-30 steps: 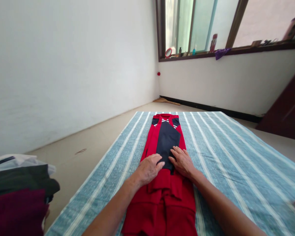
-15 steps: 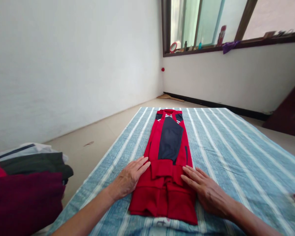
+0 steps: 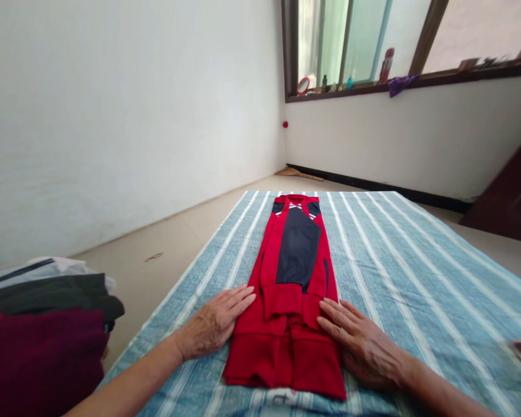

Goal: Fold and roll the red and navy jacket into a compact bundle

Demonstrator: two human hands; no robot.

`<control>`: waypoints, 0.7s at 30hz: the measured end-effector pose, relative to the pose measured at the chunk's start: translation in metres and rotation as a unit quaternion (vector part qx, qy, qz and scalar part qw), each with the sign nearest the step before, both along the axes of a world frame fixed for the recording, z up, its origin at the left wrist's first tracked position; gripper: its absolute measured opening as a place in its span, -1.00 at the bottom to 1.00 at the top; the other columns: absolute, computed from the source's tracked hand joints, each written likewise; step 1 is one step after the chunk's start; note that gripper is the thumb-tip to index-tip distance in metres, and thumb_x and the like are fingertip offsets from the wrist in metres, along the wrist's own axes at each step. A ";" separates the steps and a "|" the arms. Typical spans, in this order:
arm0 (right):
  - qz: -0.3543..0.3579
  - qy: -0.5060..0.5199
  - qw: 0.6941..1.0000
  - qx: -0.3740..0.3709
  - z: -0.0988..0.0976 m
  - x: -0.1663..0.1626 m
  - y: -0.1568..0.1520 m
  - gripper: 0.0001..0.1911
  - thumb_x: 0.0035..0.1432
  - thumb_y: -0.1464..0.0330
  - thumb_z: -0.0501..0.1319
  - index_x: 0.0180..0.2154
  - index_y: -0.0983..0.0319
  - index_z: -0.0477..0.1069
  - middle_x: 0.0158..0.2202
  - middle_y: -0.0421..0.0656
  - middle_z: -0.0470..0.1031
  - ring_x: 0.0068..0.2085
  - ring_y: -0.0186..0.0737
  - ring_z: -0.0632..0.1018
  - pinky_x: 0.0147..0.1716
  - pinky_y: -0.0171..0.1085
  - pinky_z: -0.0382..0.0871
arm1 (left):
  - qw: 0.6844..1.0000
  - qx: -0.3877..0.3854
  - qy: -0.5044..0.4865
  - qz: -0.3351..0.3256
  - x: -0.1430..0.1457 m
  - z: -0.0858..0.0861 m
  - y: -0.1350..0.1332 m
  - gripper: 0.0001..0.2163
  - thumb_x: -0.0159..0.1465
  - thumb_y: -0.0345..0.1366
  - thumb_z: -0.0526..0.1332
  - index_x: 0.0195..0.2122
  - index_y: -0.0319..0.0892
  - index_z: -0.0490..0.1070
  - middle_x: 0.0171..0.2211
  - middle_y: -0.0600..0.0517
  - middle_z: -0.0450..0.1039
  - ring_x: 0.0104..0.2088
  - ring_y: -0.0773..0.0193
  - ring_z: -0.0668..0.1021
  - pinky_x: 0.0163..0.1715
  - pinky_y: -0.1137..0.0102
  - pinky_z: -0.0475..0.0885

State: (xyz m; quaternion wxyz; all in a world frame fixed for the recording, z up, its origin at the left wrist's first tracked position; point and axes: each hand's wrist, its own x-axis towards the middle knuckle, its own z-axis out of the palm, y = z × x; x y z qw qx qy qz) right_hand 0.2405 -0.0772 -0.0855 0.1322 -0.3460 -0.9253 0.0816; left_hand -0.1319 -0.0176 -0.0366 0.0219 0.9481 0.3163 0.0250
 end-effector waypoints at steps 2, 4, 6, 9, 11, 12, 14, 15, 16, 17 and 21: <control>0.006 0.015 1.000 0.021 -0.006 -0.001 0.001 -0.28 0.10 0.48 0.07 0.29 0.16 -0.04 0.31 -0.02 0.00 0.31 -0.03 0.01 0.23 0.08 -0.04 | 1.000 0.003 0.002 -0.007 -0.004 -0.002 0.001 -0.36 0.22 -0.55 -0.02 0.33 -0.13 -0.11 0.31 -0.08 0.00 0.27 0.08 0.12 0.20 0.12 0.12; 0.012 0.034 0.998 0.043 -0.009 -0.004 0.002 -0.29 0.13 0.48 0.07 0.30 0.18 -0.06 0.30 0.00 0.03 0.31 -0.03 0.03 0.23 0.07 -0.02 | 1.000 0.011 0.001 -0.013 -0.007 -0.005 0.002 -0.36 0.25 -0.50 -0.01 0.34 -0.13 -0.17 0.32 -0.08 -0.03 0.28 0.08 0.10 0.21 0.13 0.10; 0.017 0.049 0.997 0.064 -0.010 -0.006 0.005 -0.30 0.15 0.48 0.06 0.30 0.20 -0.09 0.29 0.00 0.05 0.30 -0.05 0.04 0.22 0.06 0.00 | 1.000 0.023 -0.005 -0.019 -0.009 -0.009 0.004 -0.36 0.27 -0.44 0.02 0.34 -0.14 -0.22 0.32 -0.09 -0.04 0.28 0.06 0.10 0.21 0.13 0.10; 0.020 0.062 0.994 0.091 -0.010 -0.009 0.010 -0.31 0.18 0.49 0.03 0.31 0.22 -0.13 0.28 0.01 0.08 0.30 -0.08 0.04 0.22 0.05 0.00 | 0.998 0.046 -0.015 -0.030 -0.009 -0.012 0.008 -0.34 0.28 -0.38 0.06 0.35 -0.14 -0.24 0.32 -0.10 -0.04 0.27 0.03 0.11 0.20 0.14 0.12; 0.021 0.065 0.993 0.101 -0.010 -0.009 0.014 -0.31 0.18 0.47 0.03 0.31 0.22 -0.13 0.27 0.02 0.11 0.30 -0.09 0.04 0.22 0.05 -0.01 | 0.997 0.062 -0.020 -0.041 -0.007 -0.013 0.010 -0.34 0.26 -0.40 0.05 0.35 -0.15 -0.25 0.31 -0.11 -0.02 0.27 0.04 0.12 0.20 0.15 0.12; 0.022 0.064 0.992 0.103 -0.010 -0.010 0.017 -0.31 0.18 0.46 0.05 0.31 0.23 -0.14 0.27 0.02 0.12 0.30 -0.08 0.04 0.23 0.05 -0.01 | 0.996 0.071 -0.023 -0.046 -0.006 -0.013 0.012 -0.33 0.26 -0.43 0.04 0.35 -0.17 -0.25 0.31 -0.13 -0.01 0.27 0.05 0.12 0.21 0.16 0.11; 0.023 0.055 0.993 0.100 -0.009 -0.010 0.022 -0.28 0.17 0.41 0.08 0.31 0.22 -0.13 0.27 0.02 0.11 0.31 -0.08 0.04 0.23 0.04 -0.03 | 0.994 0.085 -0.029 -0.058 -0.002 -0.013 0.016 -0.33 0.24 -0.45 0.03 0.35 -0.19 -0.24 0.30 -0.16 0.02 0.27 0.06 0.12 0.21 0.16 0.11; 0.026 0.050 0.994 0.096 -0.009 -0.010 0.024 -0.28 0.16 0.38 0.11 0.30 0.22 -0.12 0.27 0.02 0.10 0.31 -0.06 0.04 0.23 0.05 -0.04 | 0.993 0.090 -0.032 -0.065 0.000 -0.013 0.019 -0.33 0.23 -0.46 0.03 0.34 -0.20 -0.24 0.29 -0.17 0.04 0.27 0.06 0.12 0.20 0.15 0.11; 0.030 0.046 0.994 0.091 -0.008 -0.010 0.027 -0.27 0.15 0.35 0.13 0.30 0.21 -0.10 0.28 0.02 0.09 0.31 -0.05 0.03 0.23 0.05 -0.05 | 0.993 0.092 -0.035 -0.072 0.003 -0.012 0.021 -0.33 0.23 -0.45 0.04 0.34 -0.20 -0.23 0.28 -0.18 0.05 0.27 0.06 0.12 0.20 0.14 0.12; 0.036 0.043 0.995 0.085 -0.006 -0.010 0.029 -0.27 0.14 0.31 0.14 0.29 0.20 -0.07 0.28 0.02 0.09 0.31 -0.03 0.03 0.23 0.06 -0.07 | 0.992 0.093 -0.037 -0.079 0.005 -0.012 0.024 -0.34 0.24 -0.44 0.04 0.34 -0.20 -0.21 0.28 -0.18 0.06 0.27 0.06 0.12 0.20 0.14 0.12; 0.056 0.034 0.996 0.058 0.001 -0.010 0.035 -0.28 0.12 0.24 0.17 0.27 0.19 0.01 0.29 0.02 0.07 0.30 0.00 0.03 0.24 0.08 -0.12 | 0.992 0.068 -0.028 -0.106 0.013 -0.011 0.037 -0.40 0.26 -0.40 0.05 0.32 -0.18 -0.10 0.29 -0.15 0.04 0.28 0.05 0.10 0.20 0.10 0.11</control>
